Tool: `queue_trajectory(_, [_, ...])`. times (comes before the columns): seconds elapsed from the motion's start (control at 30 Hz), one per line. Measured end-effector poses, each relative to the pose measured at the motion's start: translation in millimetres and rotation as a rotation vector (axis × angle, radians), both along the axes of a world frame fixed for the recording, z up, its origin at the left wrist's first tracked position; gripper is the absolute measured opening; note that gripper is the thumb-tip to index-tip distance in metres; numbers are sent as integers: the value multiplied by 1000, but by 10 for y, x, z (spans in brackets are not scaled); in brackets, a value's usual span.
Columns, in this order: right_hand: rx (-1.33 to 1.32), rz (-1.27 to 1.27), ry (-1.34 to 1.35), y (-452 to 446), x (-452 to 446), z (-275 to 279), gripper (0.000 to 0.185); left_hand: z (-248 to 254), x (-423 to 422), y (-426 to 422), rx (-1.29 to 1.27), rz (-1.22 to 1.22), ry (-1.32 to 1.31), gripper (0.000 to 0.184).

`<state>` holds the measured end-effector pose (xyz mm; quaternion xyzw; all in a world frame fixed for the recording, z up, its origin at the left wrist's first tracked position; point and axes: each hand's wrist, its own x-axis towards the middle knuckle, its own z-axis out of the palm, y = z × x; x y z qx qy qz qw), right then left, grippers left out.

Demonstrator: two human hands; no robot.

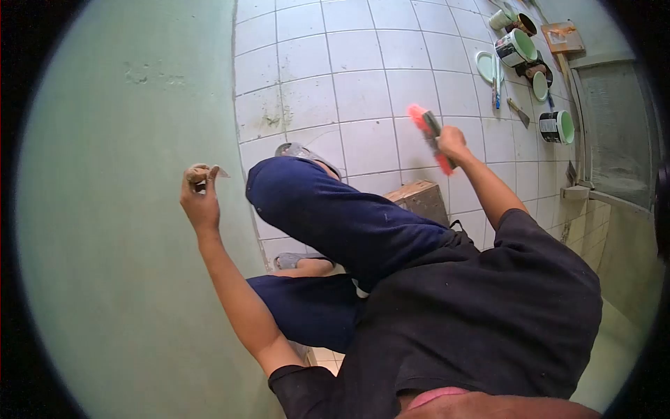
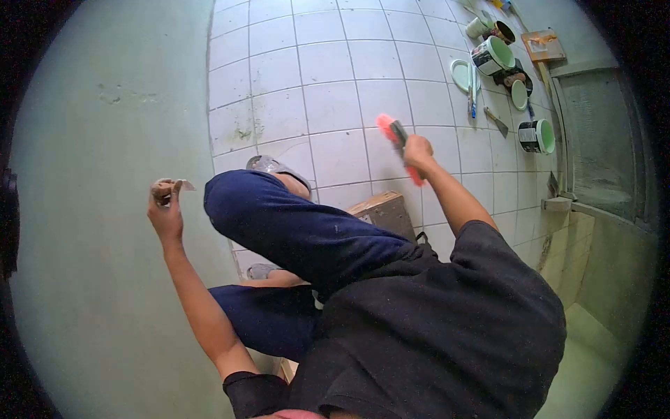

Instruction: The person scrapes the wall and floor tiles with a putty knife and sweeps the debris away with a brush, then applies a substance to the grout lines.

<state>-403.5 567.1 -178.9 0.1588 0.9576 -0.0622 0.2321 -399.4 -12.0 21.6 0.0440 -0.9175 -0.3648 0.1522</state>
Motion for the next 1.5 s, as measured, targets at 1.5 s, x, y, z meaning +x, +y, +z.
queue_trajectory(1.5, [-137,-96,-232,-1512,-790,-1215,43,377,-646,-157,-54,-56,-286,18])
